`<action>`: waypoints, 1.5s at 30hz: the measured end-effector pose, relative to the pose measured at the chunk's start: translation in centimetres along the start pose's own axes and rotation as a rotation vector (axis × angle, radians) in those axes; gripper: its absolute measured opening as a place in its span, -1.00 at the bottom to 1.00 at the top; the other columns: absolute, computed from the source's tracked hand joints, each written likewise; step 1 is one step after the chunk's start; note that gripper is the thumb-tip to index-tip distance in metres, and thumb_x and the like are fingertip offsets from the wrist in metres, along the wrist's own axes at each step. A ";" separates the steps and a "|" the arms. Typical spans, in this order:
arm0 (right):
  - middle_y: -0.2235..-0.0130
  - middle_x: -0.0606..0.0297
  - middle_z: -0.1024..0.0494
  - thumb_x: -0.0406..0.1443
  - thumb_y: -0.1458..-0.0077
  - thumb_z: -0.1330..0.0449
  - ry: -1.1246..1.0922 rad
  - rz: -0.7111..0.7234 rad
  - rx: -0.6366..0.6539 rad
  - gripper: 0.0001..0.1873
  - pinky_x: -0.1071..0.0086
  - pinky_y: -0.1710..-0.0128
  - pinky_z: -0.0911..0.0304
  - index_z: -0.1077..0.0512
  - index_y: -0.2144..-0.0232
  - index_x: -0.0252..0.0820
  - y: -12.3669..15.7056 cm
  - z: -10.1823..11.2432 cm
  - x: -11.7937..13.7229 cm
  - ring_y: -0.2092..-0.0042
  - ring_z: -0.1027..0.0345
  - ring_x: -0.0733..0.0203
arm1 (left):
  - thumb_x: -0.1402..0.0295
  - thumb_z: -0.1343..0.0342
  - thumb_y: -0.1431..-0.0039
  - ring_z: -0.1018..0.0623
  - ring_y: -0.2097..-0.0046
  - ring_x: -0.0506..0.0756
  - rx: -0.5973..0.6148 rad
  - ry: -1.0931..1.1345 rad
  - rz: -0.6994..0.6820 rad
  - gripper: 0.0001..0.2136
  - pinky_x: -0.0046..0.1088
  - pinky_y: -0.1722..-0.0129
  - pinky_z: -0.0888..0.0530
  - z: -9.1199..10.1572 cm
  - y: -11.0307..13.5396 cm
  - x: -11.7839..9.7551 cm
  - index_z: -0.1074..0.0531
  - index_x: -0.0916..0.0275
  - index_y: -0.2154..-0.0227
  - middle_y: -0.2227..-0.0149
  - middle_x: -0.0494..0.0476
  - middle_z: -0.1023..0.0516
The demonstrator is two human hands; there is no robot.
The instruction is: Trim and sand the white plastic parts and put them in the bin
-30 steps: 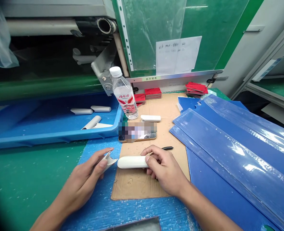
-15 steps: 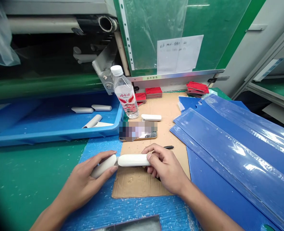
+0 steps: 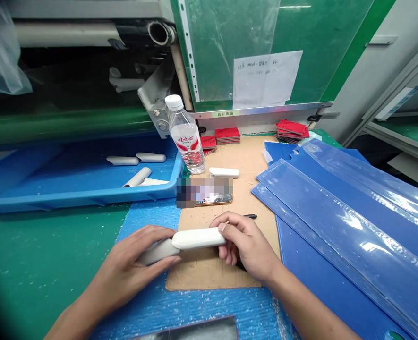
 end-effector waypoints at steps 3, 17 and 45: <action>0.61 0.36 -0.49 -0.09 -0.24 -0.15 -0.013 -0.029 0.033 -0.68 0.56 0.65 -0.15 -0.44 0.21 -0.26 -0.1 -0.4 -0.4 0.66 -0.24 0.36 | 0.26 -0.26 -0.25 -0.56 0.07 0.08 0.017 0.001 -0.030 -0.61 -0.43 0.08 -0.45 -0.4 0.3 -0.1 -0.32 0.03 -0.09 0.05 0.01 -0.58; 0.65 0.39 -0.44 0.12 -0.30 -0.03 0.107 -0.045 0.044 -0.45 0.55 0.66 -0.15 -0.42 0.25 -0.27 -0.3 -0.8 -0.6 0.67 -0.23 0.36 | 0.26 -0.16 -0.30 -0.59 0.28 0.08 0.033 -0.075 -0.071 -0.63 -0.42 0.27 -0.47 -0.7 0.5 -0.9 -0.31 0.11 -0.14 0.26 0.04 -0.60; 0.47 0.37 -0.48 -0.08 -0.16 -0.33 0.241 0.047 0.097 -0.68 0.50 0.51 -0.18 -0.45 0.23 -0.20 0.8 -1.7 0.4 0.50 -0.28 0.33 | 0.09 -0.11 -0.33 -0.68 0.13 0.09 -0.028 -0.055 -0.145 -0.52 -0.48 0.14 -0.56 -0.7 0.9 -2.0 -0.22 0.07 -0.22 0.00 0.11 -0.65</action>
Point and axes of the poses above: each hand's wrist, its own y-axis away from the middle knuckle, its own z-axis out of the back of the hand, x = y × z, the point moved 6 cm from there along -y, towards the middle knuckle
